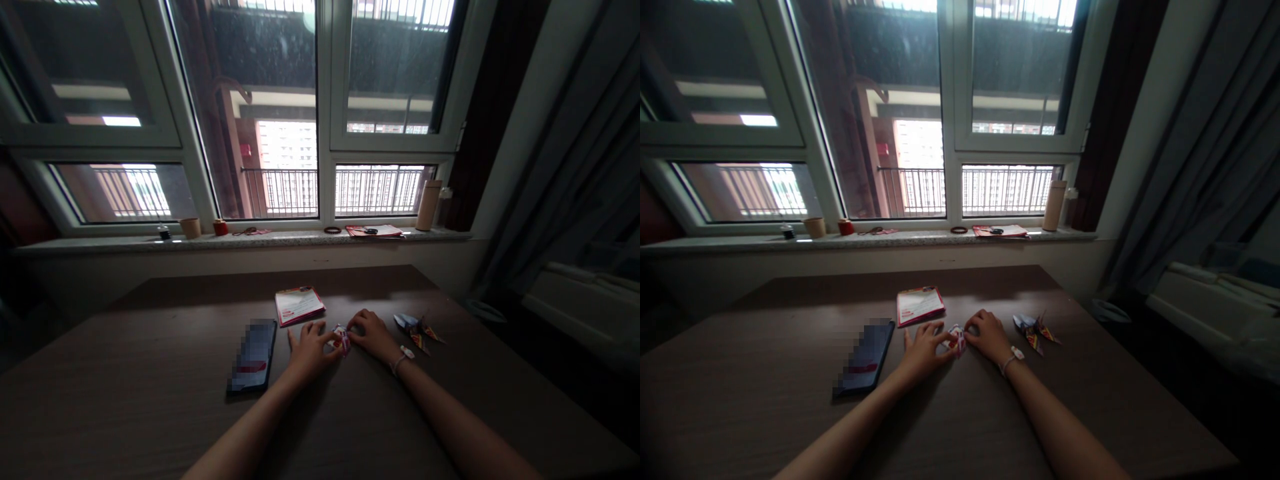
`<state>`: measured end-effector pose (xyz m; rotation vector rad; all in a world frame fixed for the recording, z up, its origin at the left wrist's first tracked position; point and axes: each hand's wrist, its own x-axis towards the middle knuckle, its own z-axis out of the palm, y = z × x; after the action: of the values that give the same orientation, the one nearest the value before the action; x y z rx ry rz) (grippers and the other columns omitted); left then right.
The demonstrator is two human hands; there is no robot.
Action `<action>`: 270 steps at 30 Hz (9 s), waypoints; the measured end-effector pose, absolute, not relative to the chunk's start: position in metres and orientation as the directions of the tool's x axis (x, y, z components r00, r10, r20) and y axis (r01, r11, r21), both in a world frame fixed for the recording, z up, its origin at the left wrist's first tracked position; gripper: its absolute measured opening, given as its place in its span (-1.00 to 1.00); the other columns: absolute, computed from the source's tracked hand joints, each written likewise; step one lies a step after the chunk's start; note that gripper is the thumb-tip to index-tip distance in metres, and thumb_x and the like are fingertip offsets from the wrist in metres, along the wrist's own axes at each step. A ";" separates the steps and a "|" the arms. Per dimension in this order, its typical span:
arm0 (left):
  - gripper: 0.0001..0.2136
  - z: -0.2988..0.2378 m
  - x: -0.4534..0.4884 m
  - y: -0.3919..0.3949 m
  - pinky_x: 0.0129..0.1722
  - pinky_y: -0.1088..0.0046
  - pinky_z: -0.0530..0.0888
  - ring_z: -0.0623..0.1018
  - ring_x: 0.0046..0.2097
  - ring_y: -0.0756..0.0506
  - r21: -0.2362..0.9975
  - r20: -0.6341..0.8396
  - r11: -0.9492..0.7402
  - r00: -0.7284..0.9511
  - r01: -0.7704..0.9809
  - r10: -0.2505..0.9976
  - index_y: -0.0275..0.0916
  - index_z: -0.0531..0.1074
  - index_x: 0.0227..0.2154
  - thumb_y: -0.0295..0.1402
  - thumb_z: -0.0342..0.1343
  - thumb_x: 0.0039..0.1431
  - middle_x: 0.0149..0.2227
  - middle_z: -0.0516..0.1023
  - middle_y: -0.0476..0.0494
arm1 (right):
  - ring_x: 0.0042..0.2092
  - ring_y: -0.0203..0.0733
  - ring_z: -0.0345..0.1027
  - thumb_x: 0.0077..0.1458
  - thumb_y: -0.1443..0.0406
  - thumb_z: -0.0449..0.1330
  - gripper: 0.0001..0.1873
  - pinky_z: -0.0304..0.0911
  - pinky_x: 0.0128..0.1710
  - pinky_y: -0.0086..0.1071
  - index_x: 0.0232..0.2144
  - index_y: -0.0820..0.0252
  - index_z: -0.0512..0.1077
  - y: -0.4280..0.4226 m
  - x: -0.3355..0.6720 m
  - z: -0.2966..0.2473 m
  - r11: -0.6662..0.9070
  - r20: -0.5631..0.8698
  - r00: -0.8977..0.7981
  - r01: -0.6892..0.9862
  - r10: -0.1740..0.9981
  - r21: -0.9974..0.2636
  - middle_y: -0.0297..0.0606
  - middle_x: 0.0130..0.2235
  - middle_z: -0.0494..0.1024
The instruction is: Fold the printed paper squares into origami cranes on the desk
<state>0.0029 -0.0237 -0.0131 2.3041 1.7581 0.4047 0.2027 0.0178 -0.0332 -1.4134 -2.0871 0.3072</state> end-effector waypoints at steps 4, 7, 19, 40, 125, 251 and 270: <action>-0.68 -0.014 0.003 -0.023 0.17 -0.40 -0.19 0.12 0.30 -0.35 0.334 0.099 -0.265 0.246 0.905 0.964 0.23 0.47 -0.07 0.02 0.11 0.10 0.27 0.25 -0.05 | -0.06 -0.14 0.29 0.01 0.21 0.29 -0.80 0.16 0.01 -0.29 -0.25 0.06 0.54 0.017 0.205 -0.034 0.429 0.340 -0.284 0.751 0.896 -0.502 -0.25 -0.16 0.43; -0.68 -0.015 0.003 -0.023 0.15 -0.43 -0.19 0.13 0.30 -0.35 0.334 0.107 -0.270 0.248 0.903 0.963 0.25 0.47 -0.07 0.02 0.11 0.10 0.26 0.27 -0.05 | -0.05 -0.13 0.29 -0.01 0.17 0.31 -0.76 0.17 0.02 -0.28 -0.24 0.07 0.54 0.016 0.207 -0.035 0.439 0.341 -0.295 0.740 0.892 -0.509 -0.23 -0.14 0.43; -0.67 -0.015 0.002 -0.023 0.17 -0.40 -0.20 0.12 0.30 -0.36 0.333 0.119 -0.276 0.251 0.902 0.961 0.25 0.48 -0.07 0.06 0.07 0.11 0.25 0.27 -0.03 | -0.01 -0.10 0.27 -0.06 0.14 0.33 -0.62 0.15 0.06 -0.25 -0.15 0.07 0.50 0.009 0.206 -0.030 0.457 0.329 -0.325 0.728 0.887 -0.512 -0.23 -0.10 0.43; -0.62 -0.010 0.002 -0.025 0.19 -0.38 -0.21 0.12 0.30 -0.36 0.324 0.087 -0.253 0.238 0.912 0.967 0.24 0.43 0.01 0.04 0.06 0.12 0.27 0.24 -0.05 | 0.04 -0.07 0.25 -0.15 0.01 0.37 -0.47 0.12 0.12 -0.22 -0.09 -0.01 0.49 0.008 0.207 -0.031 0.469 0.291 -0.370 0.749 0.882 -0.468 -0.21 -0.02 0.37; -0.51 -0.017 0.004 -0.021 0.17 -0.39 -0.24 -0.02 0.37 -0.37 0.227 0.063 -0.282 0.275 0.932 0.959 0.21 0.24 0.17 0.06 -0.11 0.18 0.35 0.09 -0.15 | -0.02 -0.10 0.25 0.05 0.15 0.27 -0.80 0.17 0.07 -0.23 -0.22 -0.11 0.59 0.023 0.219 -0.034 0.461 0.338 -0.323 0.728 0.884 -0.508 -0.25 -0.13 0.42; -0.54 -0.017 -0.004 -0.019 0.15 -0.40 -0.39 -0.03 0.35 -0.44 0.155 0.215 -0.211 0.175 0.965 0.961 0.26 0.39 0.06 0.10 0.02 0.08 0.37 0.05 0.02 | 0.00 -0.08 0.26 0.03 0.13 0.30 -0.70 0.17 0.07 -0.25 -0.14 -0.02 0.55 0.013 0.210 -0.031 0.493 0.280 -0.407 0.695 0.870 -0.523 -0.21 -0.09 0.41; -0.47 -0.017 -0.009 -0.019 0.11 -0.46 -0.36 -0.08 0.36 -0.49 0.166 0.131 -0.201 0.181 0.965 0.975 0.32 0.29 0.13 0.21 -0.06 0.08 0.38 0.00 0.00 | 0.04 -0.08 0.23 0.10 0.12 0.23 -0.68 0.14 0.11 -0.21 -0.06 -0.09 0.52 0.009 0.210 -0.031 0.506 0.273 -0.427 0.704 0.862 -0.499 -0.22 -0.05 0.39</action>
<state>-0.0089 -0.0187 -0.0170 2.3789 1.9558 0.3209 0.2102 0.0093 -0.0310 -1.2819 -2.2560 0.4252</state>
